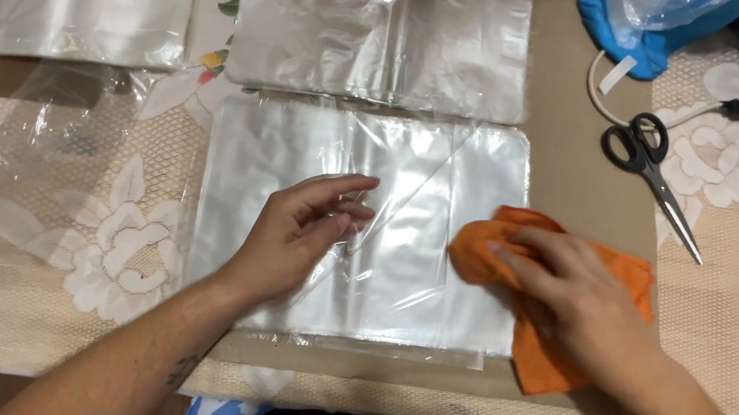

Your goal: Organizing, smoothing, and folding clear plastic bags on a work surface.

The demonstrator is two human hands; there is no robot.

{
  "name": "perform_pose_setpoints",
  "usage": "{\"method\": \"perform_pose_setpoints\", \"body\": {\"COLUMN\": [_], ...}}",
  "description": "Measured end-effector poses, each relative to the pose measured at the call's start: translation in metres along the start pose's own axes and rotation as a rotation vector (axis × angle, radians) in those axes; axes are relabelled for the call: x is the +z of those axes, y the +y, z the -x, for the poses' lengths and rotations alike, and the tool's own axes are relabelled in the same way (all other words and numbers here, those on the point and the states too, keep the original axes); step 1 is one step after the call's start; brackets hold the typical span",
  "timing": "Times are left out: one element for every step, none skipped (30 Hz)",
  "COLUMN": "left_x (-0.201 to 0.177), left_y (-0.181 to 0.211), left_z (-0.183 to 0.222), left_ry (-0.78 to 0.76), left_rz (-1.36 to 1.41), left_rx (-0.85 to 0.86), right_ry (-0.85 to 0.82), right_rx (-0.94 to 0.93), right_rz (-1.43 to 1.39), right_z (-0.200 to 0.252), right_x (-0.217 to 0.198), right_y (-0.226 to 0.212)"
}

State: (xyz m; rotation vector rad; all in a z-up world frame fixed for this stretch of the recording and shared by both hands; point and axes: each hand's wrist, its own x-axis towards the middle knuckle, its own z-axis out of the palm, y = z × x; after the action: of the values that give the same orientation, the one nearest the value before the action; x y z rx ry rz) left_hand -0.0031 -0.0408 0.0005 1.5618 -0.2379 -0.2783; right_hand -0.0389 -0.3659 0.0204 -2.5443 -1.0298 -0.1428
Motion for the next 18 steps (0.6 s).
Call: {"method": "perform_pose_setpoints", "body": {"left_x": [0.000, 0.000, 0.001, 0.001, 0.001, 0.001, 0.000, -0.001, -0.001, -0.002, -0.001, -0.001, 0.000, 0.000, 0.000, 0.001, 0.002, 0.001], "left_y": [0.002, 0.005, 0.006, 0.008, 0.010, 0.010, 0.009, 0.008, 0.009, 0.009, 0.008, 0.009, 0.012, 0.015, 0.015, 0.016, 0.016, 0.015], "left_z": [0.001, 0.002, 0.002, 0.002, 0.002, 0.002, 0.002, 0.003, 0.002, 0.001, 0.003, 0.007, 0.005, 0.004, 0.003, 0.002, 0.005, 0.005], "left_ry": [0.004, 0.008, 0.006, 0.004, 0.004, 0.002, -0.010, -0.023, -0.016, -0.030, -0.055, -0.057, -0.065, -0.072, -0.067, -0.083, -0.099, -0.094], "left_rz": [-0.011, -0.023, -0.022, -0.032, -0.044, -0.045, -0.038, -0.030, -0.034, -0.032, -0.026, -0.026, -0.058, -0.090, -0.092, -0.109, -0.126, -0.127], "left_rx": [-0.014, -0.029, -0.029, -0.038, -0.045, -0.043, -0.020, 0.002, 0.005, 0.047, 0.080, 0.072, 0.057, 0.042, 0.050, 0.055, 0.049, 0.046], "right_ry": [0.022, 0.043, 0.043, -0.038, -0.114, -0.112, 0.093, 0.301, 0.308, 0.103, -0.104, -0.106, -0.215, -0.323, -0.321, -0.330, -0.342, -0.344], "right_rx": [0.102, 0.203, 0.206, 0.370, 0.529, 0.530, 0.388, 0.246, 0.239, 0.101, -0.026, -0.022, -0.076, -0.130, -0.137, -0.133, -0.126, -0.130], "right_rz": [0.089, 0.178, 0.179, 0.509, 0.838, 0.840, 0.947, 1.047, 1.044, 0.573, 0.096, 0.090, -0.067, -0.226, -0.219, -0.299, -0.389, -0.392], "right_z": [0.013, 0.026, 0.028, 0.030, 0.030, 0.022, 0.014, 0.005, -0.003, -0.011, -0.015, -0.020, -0.027, -0.034, -0.038, -0.042, -0.044, -0.047], "right_x": [-0.003, -0.006, -0.011, -0.016, -0.022, -0.027, -0.032, -0.037, -0.039, -0.041, -0.042, -0.032, -0.025, -0.018, -0.015, -0.012, -0.006, -0.005], "right_y": [0.013, 0.025, 0.027, 0.028, 0.030, 0.020, 0.010, -0.001, -0.007, -0.013, -0.023, -0.017, -0.009, 0.000, 0.006, 0.012, 0.016, 0.014]}}
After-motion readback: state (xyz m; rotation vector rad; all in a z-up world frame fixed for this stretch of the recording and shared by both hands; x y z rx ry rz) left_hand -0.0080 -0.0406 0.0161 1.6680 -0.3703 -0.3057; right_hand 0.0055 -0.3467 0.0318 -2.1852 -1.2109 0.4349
